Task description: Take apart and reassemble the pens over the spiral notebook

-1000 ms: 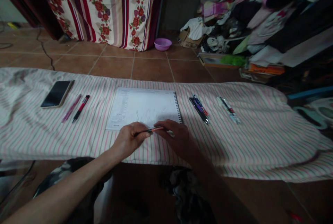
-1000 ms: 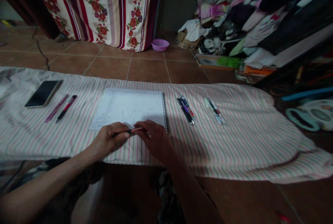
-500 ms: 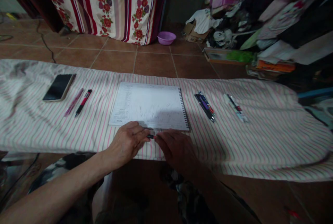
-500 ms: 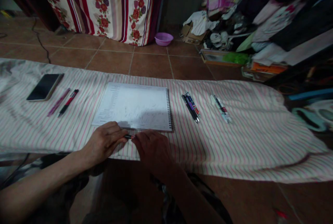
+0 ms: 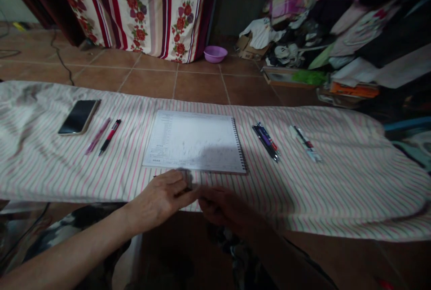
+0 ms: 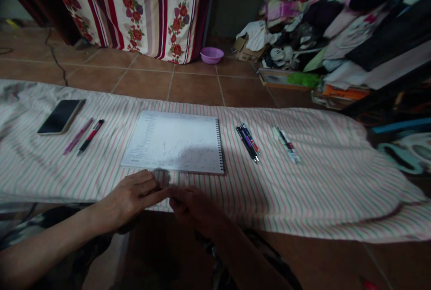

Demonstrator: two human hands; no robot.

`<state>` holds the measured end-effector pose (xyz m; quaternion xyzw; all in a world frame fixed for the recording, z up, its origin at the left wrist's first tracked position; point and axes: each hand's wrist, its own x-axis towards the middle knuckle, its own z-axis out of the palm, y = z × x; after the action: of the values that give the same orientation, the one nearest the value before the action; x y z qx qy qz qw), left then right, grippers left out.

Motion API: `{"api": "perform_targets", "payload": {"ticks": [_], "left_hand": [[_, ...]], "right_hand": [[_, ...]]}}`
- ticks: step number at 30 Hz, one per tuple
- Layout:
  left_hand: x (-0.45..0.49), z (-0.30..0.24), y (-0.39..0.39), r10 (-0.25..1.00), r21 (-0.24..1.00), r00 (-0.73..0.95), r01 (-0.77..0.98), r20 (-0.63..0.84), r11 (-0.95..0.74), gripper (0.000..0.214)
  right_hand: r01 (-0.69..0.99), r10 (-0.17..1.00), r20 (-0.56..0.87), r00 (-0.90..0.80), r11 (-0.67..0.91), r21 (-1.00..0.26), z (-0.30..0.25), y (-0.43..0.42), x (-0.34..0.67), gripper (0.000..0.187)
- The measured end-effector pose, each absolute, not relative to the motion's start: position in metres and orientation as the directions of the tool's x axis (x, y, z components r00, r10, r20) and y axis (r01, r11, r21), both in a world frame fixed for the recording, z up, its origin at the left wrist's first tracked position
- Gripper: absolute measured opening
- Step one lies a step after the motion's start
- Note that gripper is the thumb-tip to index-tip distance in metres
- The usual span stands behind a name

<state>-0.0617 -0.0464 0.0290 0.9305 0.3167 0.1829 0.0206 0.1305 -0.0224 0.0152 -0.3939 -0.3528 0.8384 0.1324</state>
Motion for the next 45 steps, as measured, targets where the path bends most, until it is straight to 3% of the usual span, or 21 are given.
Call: {"api": "perform_targets", "payload": {"ticks": [3, 5, 7, 8, 11, 14, 18, 21, 26, 32, 35, 38, 40, 42, 45], "left_hand": [[-0.057, 0.025, -0.046, 0.612, 0.151, 0.69, 0.607, 0.387, -0.78, 0.029], [-0.052, 0.023, -0.046, 0.641, 0.175, 0.637, 0.638, 0.427, -0.75, 0.027], [-0.049, 0.021, -0.045, 0.691, 0.224, 0.585, 0.672, 0.425, -0.706, 0.026], [-0.049, 0.02, -0.044, 0.72, 0.26, 0.553, 0.686, 0.419, -0.679, 0.026], [-0.05, 0.02, -0.039, 0.811, 0.386, 0.447, 0.719, 0.378, -0.577, 0.029], [-0.053, 0.019, -0.035, 0.864, 0.489, 0.394, 0.713, 0.313, -0.502, 0.029], [-0.053, 0.018, -0.036, 0.847, 0.486, 0.435, 0.694, 0.305, -0.531, 0.028], [-0.054, 0.017, -0.042, 0.808, 0.365, 0.484, 0.724, 0.336, -0.586, 0.03], [-0.061, 0.022, -0.051, 0.662, 0.152, 0.665, 0.657, 0.345, -0.739, 0.034], [-0.063, 0.022, -0.052, 0.651, 0.134, 0.66, 0.657, 0.376, -0.742, 0.032], [-0.061, 0.019, -0.05, 0.709, 0.252, 0.599, 0.67, 0.372, -0.699, 0.03], [-0.059, 0.017, -0.047, 0.813, 0.498, 0.506, 0.646, 0.289, -0.579, 0.031], [-0.057, 0.016, -0.044, 0.878, 0.691, 0.448, 0.581, 0.169, -0.43, 0.03], [-0.056, 0.017, -0.04, 0.919, 0.851, 0.394, 0.478, 0.016, -0.219, 0.029], [-0.055, 0.019, -0.034, 0.921, 0.943, 0.353, 0.33, -0.163, 0.04, 0.028]], "right_hand": [[0.19, 0.637, -0.521, -0.567, -0.515, -0.836, 0.011, -0.023, 0.13, 0.04], [0.295, 0.81, -0.296, -0.506, -0.16, -0.942, 0.006, -0.024, 0.131, 0.044], [0.357, 0.885, -0.094, -0.456, 0.085, -0.93, 0.004, -0.025, 0.134, 0.034], [0.44, 0.906, 0.048, -0.422, 0.25, -0.862, 0.003, -0.025, 0.135, 0.032], [0.625, 0.843, 0.308, -0.442, 0.535, -0.569, 0.005, -0.021, 0.14, 0.032], [0.616, 0.732, 0.398, -0.554, 0.681, -0.396, 0.007, -0.015, 0.143, 0.026], [0.624, 0.717, 0.405, -0.568, 0.696, -0.356, 0.002, -0.018, 0.146, 0.025], [0.652, 0.801, 0.346, -0.488, 0.598, -0.466, -0.002, -0.027, 0.147, 0.026], [0.577, 0.848, 0.06, -0.526, 0.408, -0.707, -0.002, -0.035, 0.145, 0.043], [0.581, 0.863, -0.019, -0.504, 0.323, -0.747, -0.016, -0.036, 0.139, 0.053], [0.579, 0.855, 0.109, -0.507, 0.431, -0.692, -0.021, -0.036, 0.139, 0.045], [0.582, 0.792, 0.312, -0.525, 0.601, -0.547, -0.015, -0.031, 0.14, 0.031], [0.619, 0.785, 0.354, -0.508, 0.619, -0.483, -0.008, -0.025, 0.14, 0.023], [0.582, 0.708, 0.429, -0.561, 0.706, -0.403, -0.001, -0.018, 0.141, 0.023], [0.495, 0.612, 0.463, -0.641, 0.791, -0.359, 0.006, -0.012, 0.145, 0.022]]}}
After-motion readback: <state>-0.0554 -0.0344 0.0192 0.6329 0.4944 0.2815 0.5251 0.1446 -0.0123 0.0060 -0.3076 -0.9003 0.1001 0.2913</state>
